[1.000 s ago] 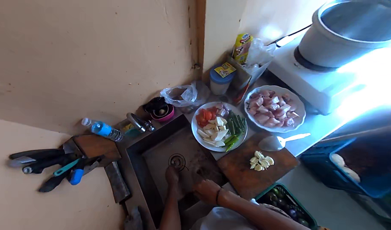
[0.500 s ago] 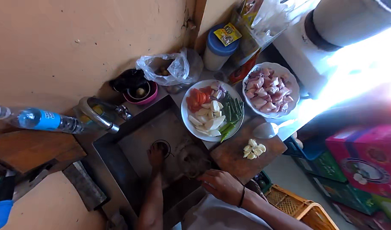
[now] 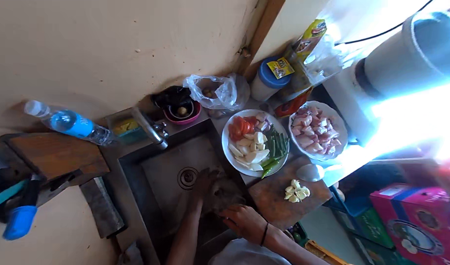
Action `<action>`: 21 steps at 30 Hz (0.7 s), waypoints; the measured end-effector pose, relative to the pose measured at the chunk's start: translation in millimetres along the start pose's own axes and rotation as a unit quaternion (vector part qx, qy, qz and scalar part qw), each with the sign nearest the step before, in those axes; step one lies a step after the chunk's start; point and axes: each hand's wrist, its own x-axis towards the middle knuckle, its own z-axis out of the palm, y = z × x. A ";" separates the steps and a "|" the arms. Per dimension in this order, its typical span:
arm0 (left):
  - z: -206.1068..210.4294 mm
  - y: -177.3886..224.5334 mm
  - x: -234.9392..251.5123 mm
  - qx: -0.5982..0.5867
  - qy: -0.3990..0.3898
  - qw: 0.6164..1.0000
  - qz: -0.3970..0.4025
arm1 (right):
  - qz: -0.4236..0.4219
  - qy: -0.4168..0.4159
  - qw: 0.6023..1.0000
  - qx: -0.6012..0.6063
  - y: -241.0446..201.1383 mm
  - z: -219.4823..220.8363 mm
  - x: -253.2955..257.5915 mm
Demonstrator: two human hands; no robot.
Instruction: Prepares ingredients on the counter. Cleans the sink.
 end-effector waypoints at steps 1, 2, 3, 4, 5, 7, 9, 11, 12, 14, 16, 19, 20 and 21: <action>0.9 -0.4 1.8 0.032 -0.022 0.999 0.001 | -0.001 -0.001 1.000 -0.003 0.4 1.2 -0.3; 4.0 -0.2 2.1 0.065 -0.039 0.997 -0.002 | 0.000 0.000 1.000 -0.003 1.7 2.6 -1.5; 9.5 -3.3 1.7 0.085 -0.043 0.995 -0.011 | -0.004 0.007 1.000 -0.001 3.6 4.3 -1.8; 15.8 -9.6 -1.0 0.089 -0.036 0.995 -0.024 | -0.008 0.016 1.000 0.005 4.4 5.4 -0.9; 21.7 -16.0 -6.2 0.095 -0.021 0.995 -0.033 | -0.009 0.020 1.000 0.013 5.5 6.3 0.3; 28.3 -18.3 -19.9 0.102 0.005 0.994 -0.042 | -0.004 0.013 1.000 0.023 9.5 7.3 -0.1; 23.3 -19.3 -35.2 0.069 0.030 0.994 -0.079 | -0.005 0.000 1.000 0.020 10.3 7.7 2.8; 16.1 -24.7 -48.5 -0.026 0.078 0.987 -0.136 | -0.011 -0.010 1.000 0.020 8.1 8.0 7.0; 15.0 -28.3 -52.2 -0.078 0.103 0.980 -0.154 | -0.012 -0.012 1.000 0.020 7.6 7.6 8.2; 14.9 -42.3 -52.1 -0.157 0.124 0.962 -0.186 | -0.014 -0.005 1.000 0.026 7.0 7.6 11.3; 6.8 -51.4 -45.8 -0.190 0.150 0.945 -0.218 | -0.013 -0.002 1.000 0.023 7.0 6.0 13.9; -12.7 -49.6 -27.5 -0.129 0.111 0.946 -0.277 | -0.014 -0.003 1.000 0.016 10.1 2.7 12.2; -14.3 -47.2 -22.6 -0.077 0.089 0.950 -0.288 | -0.017 0.001 1.000 0.017 11.0 2.3 11.1; -7.7 -44.3 -21.6 -0.005 0.117 0.954 -0.277 | -0.023 0.008 1.000 0.019 11.7 1.9 10.3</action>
